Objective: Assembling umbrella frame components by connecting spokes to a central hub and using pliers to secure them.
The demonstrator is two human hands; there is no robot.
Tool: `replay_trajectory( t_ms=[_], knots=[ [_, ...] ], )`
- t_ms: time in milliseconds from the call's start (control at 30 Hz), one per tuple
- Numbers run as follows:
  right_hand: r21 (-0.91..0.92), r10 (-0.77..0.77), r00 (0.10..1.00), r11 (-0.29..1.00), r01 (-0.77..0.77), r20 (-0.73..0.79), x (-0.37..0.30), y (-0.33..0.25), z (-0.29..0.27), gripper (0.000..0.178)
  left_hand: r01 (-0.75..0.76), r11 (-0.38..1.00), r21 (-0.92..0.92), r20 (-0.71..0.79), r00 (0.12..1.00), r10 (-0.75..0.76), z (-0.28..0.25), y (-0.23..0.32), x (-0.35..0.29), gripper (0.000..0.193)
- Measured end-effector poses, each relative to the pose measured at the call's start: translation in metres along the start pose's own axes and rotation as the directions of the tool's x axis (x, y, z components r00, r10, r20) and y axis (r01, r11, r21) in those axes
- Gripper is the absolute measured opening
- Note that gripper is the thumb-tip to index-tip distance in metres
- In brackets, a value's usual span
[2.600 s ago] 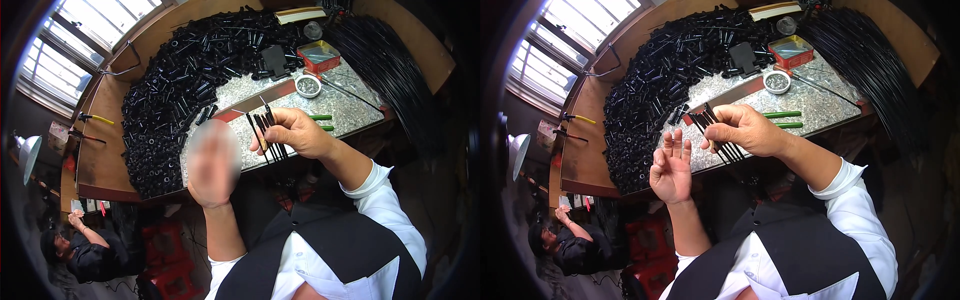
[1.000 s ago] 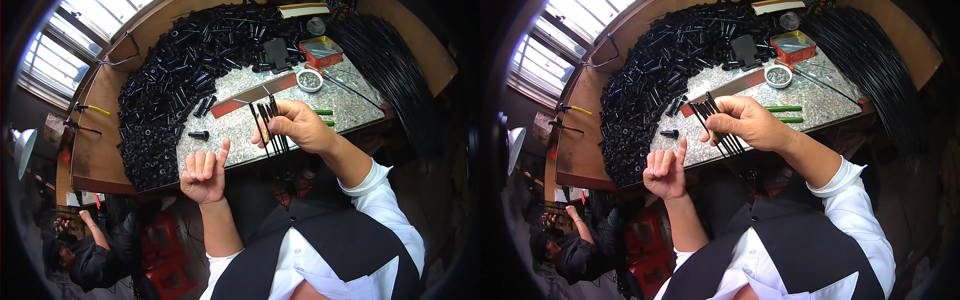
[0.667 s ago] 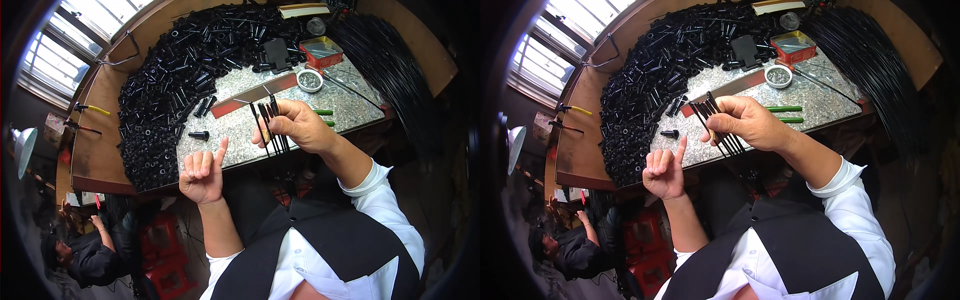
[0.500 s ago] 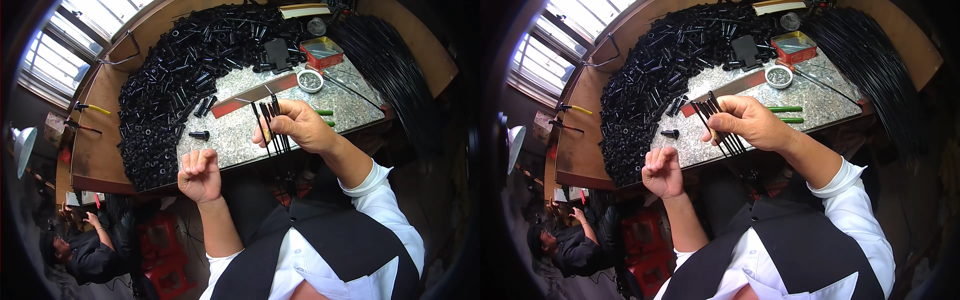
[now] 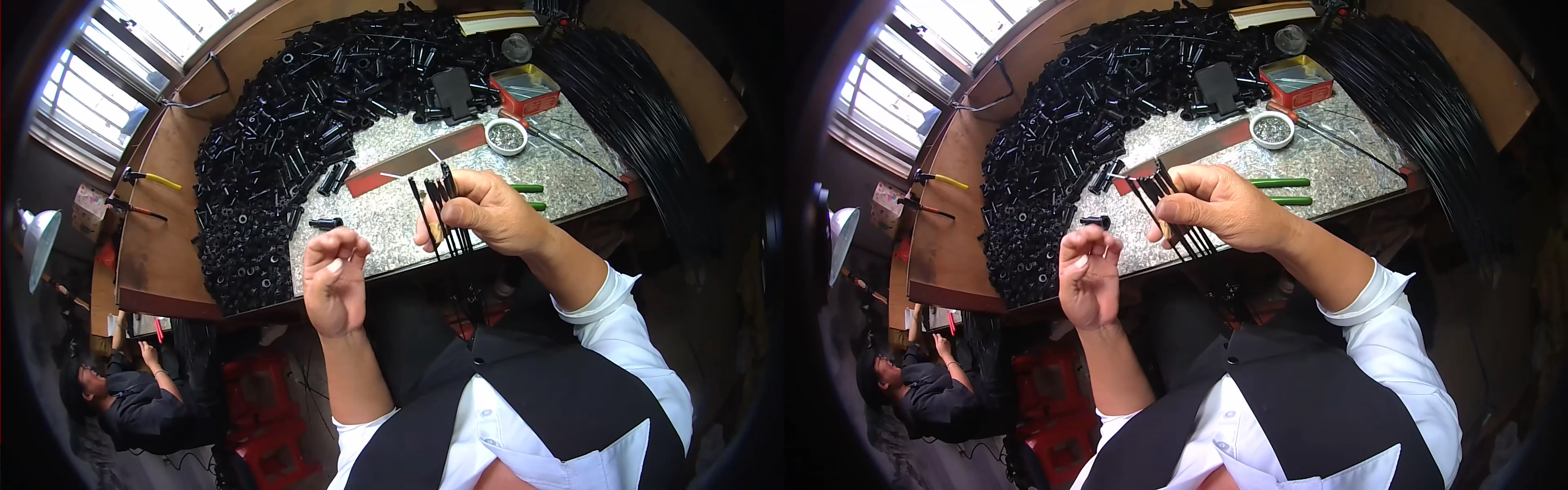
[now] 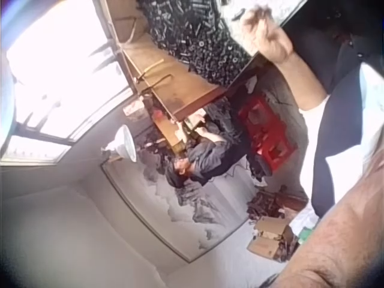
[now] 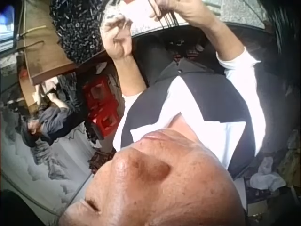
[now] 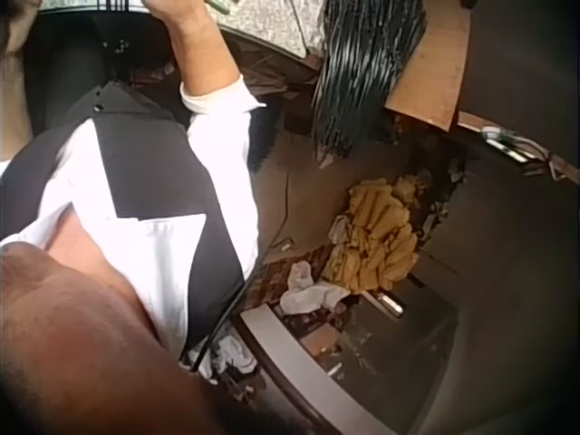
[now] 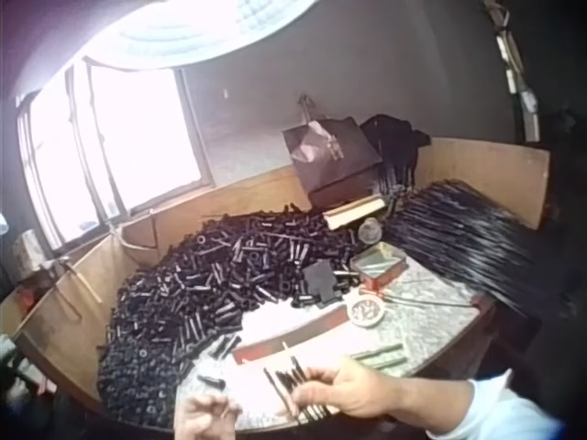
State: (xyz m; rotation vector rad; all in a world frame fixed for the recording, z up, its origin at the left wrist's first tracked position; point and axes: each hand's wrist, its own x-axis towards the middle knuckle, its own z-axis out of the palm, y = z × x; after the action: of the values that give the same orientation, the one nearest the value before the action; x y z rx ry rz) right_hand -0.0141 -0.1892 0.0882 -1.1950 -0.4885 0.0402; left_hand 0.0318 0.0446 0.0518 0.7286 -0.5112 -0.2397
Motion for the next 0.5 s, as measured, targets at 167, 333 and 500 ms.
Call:
replay_trajectory(
  t_ms=[167,333,500],
  knots=[
    [0.046,0.045,0.997,0.998,-0.048,0.070,0.002,-0.002,0.003,0.032,-0.090,0.953,0.288,0.145,0.988,0.049,0.056,0.011,0.023,0.051],
    [0.021,0.056,0.991,0.998,-0.058,0.119,0.005,-0.004,0.009,0.035,0.103,0.943,0.316,0.142,0.978,-0.154,0.078,0.021,0.042,0.040],
    [0.015,0.073,0.988,0.997,-0.075,0.137,0.001,-0.005,0.007,0.036,0.139,0.947,0.291,0.213,0.955,-0.205,0.091,0.024,0.048,0.009]
  ],
)
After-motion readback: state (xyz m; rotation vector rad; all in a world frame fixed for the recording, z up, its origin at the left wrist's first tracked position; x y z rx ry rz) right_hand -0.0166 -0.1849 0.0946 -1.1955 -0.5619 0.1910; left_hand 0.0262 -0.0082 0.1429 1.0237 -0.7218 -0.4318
